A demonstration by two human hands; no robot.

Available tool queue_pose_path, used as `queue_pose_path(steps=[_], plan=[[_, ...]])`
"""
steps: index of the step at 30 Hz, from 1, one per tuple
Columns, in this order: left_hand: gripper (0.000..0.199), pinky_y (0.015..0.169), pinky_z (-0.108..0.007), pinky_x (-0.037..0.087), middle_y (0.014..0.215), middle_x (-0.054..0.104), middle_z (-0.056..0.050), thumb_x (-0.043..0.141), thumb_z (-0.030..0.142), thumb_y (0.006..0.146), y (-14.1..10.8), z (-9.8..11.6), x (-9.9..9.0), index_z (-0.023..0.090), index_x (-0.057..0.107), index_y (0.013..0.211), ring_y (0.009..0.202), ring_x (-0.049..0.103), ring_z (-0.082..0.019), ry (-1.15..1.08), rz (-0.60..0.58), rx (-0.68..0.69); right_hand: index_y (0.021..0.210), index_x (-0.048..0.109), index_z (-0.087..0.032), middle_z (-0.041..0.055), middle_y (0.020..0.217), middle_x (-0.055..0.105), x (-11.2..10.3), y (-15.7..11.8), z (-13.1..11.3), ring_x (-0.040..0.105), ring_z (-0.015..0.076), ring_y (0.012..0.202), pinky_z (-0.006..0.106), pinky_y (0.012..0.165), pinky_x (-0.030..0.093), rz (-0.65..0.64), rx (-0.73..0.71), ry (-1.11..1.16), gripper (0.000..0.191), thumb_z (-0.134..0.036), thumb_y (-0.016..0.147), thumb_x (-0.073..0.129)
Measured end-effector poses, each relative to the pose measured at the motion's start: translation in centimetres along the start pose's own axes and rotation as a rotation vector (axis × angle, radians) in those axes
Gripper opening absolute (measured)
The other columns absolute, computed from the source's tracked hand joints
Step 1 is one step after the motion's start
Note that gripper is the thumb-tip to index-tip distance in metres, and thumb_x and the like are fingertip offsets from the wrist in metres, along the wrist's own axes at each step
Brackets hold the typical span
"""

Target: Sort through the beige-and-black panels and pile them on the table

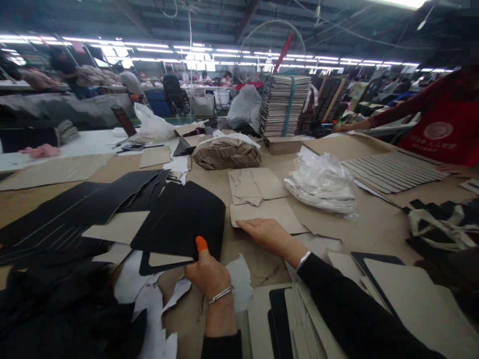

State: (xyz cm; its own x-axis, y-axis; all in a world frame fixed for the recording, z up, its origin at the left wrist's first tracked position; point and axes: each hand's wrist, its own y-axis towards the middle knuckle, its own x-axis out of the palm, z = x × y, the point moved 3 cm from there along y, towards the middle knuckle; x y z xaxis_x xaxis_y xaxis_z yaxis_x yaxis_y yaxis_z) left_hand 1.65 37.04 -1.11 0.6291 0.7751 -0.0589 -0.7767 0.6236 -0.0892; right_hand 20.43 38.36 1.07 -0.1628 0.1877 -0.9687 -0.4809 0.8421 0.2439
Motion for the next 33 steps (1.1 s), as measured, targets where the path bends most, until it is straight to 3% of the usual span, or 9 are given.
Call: queue_pose_path(steps=[2, 6, 10, 14, 19, 23, 26, 30, 33], plan=[[0.054, 0.048, -0.029, 0.035, 0.051, 0.031, 0.007, 0.072, 0.061, 0.076, 0.1, -0.1, 0.1, 0.023, 0.044, 0.05, 0.05, 0.029, -0.01, -0.032, 0.002, 0.001, 0.143, 0.051, -0.019, 0.014, 0.128, 0.069, -0.4, -0.2, -0.1, 0.067, 0.0224, 0.114, 0.034, 0.092, 0.054, 0.013, 0.017, 0.007, 0.053, -0.005, 0.093, 0.049], [0.041, 0.058, -0.032, 0.046, 0.055, 0.041, 0.005, 0.068, 0.055, 0.081, 0.3, -0.2, 0.2, 0.018, 0.061, 0.066, 0.057, 0.045, -0.014, -0.102, -0.02, 0.095, 0.123, 0.066, -0.021, 0.0092, 0.111, 0.076, -1.5, -0.7, 0.6, 0.072, 0.024, 0.098, 0.035, 0.084, 0.055, 0.052, 0.216, 0.045, 0.039, -0.006, 0.09, 0.051], [0.043, 0.072, -0.037, 0.054, 0.069, 0.06, -0.001, 0.07, 0.054, 0.08, 0.2, -0.1, 0.4, 0.012, 0.07, 0.086, 0.071, 0.059, -0.019, -0.182, -0.017, 0.061, 0.117, 0.066, -0.022, 0.0066, 0.107, 0.075, -4.5, -1.3, 0.7, 0.071, 0.0214, 0.096, 0.032, 0.083, 0.053, 0.523, 0.347, 0.245, 0.03, -0.013, 0.098, 0.045], [0.045, 0.079, -0.038, 0.055, 0.08, 0.066, -0.004, 0.072, 0.052, 0.079, 0.1, 0.2, 0.6, 0.01, 0.071, 0.096, 0.078, 0.062, -0.02, -0.277, 0.018, 0.01, 0.111, 0.066, -0.025, 0.0038, 0.104, 0.073, -7.5, -2.1, 0.2, 0.069, 0.0197, 0.098, 0.034, 0.089, 0.053, 0.999, 0.42, 0.475, 0.022, -0.02, 0.101, 0.047], [0.04, 0.071, -0.037, 0.055, 0.071, 0.061, -0.003, 0.067, 0.05, 0.084, 0.5, -0.2, 0.5, 0.012, 0.072, 0.094, 0.077, 0.063, -0.022, -0.198, -0.054, 0.05, 0.106, 0.067, -0.029, 0.0029, 0.11, 0.073, -10.5, -3.1, -1.9, 0.064, 0.0265, 0.117, 0.054, 0.104, 0.048, 1.251, 0.287, 0.364, 0.021, -0.018, 0.098, 0.051], [0.038, 0.071, -0.037, 0.055, 0.068, 0.061, -0.005, 0.07, 0.047, 0.082, 0.4, -0.3, 0.2, 0.01, 0.073, 0.092, 0.08, 0.065, -0.024, -0.215, -0.074, 0.061, 0.106, 0.071, -0.037, -0.0002, 0.115, 0.073, -10.6, -3.5, -2.8, 0.059, 0.0278, 0.122, 0.053, 0.104, 0.047, 1.134, 0.106, 0.119, 0.026, -0.017, 0.093, 0.061], [0.042, 0.076, -0.036, 0.055, 0.077, 0.065, -0.005, 0.068, 0.051, 0.084, 0.4, -0.2, 0.3, 0.011, 0.072, 0.095, 0.082, 0.063, -0.021, -0.277, -0.054, 0.037, 0.104, 0.077, -0.037, 0.0026, 0.109, 0.072, -8.7, -3.2, -0.6, 0.062, 0.0248, 0.109, 0.046, 0.097, 0.048, 0.936, 0.197, 0.086, 0.023, -0.023, 0.094, 0.061], [0.046, 0.065, -0.03, 0.051, 0.071, 0.057, -0.002, 0.067, 0.058, 0.083, 0.9, -1.0, 0.5, 0.012, 0.069, 0.085, 0.069, 0.055, -0.015, -0.278, -0.051, -0.073, 0.113, 0.077, -0.028, 0.0022, 0.079, 0.072, -5.9, -3.1, 3.4, 0.062, 0.018, 0.069, 0.034, 0.074, 0.051, 0.668, 0.533, 0.377, 0.029, -0.034, 0.093, 0.057], [0.048, 0.057, -0.029, 0.046, 0.065, 0.048, 0.002, 0.065, 0.063, 0.082, 1.4, -1.6, 0.6, 0.015, 0.067, 0.082, 0.061, 0.048, -0.014, -0.269, -0.069, -0.121, 0.103, 0.077, -0.02, 0.0026, 0.067, 0.07, -4.1, -3.2, 5.1, 0.063, 0.0193, 0.062, 0.031, 0.064, 0.051, 0.496, 0.703, 0.848, 0.037, -0.045, 0.089, 0.055]])
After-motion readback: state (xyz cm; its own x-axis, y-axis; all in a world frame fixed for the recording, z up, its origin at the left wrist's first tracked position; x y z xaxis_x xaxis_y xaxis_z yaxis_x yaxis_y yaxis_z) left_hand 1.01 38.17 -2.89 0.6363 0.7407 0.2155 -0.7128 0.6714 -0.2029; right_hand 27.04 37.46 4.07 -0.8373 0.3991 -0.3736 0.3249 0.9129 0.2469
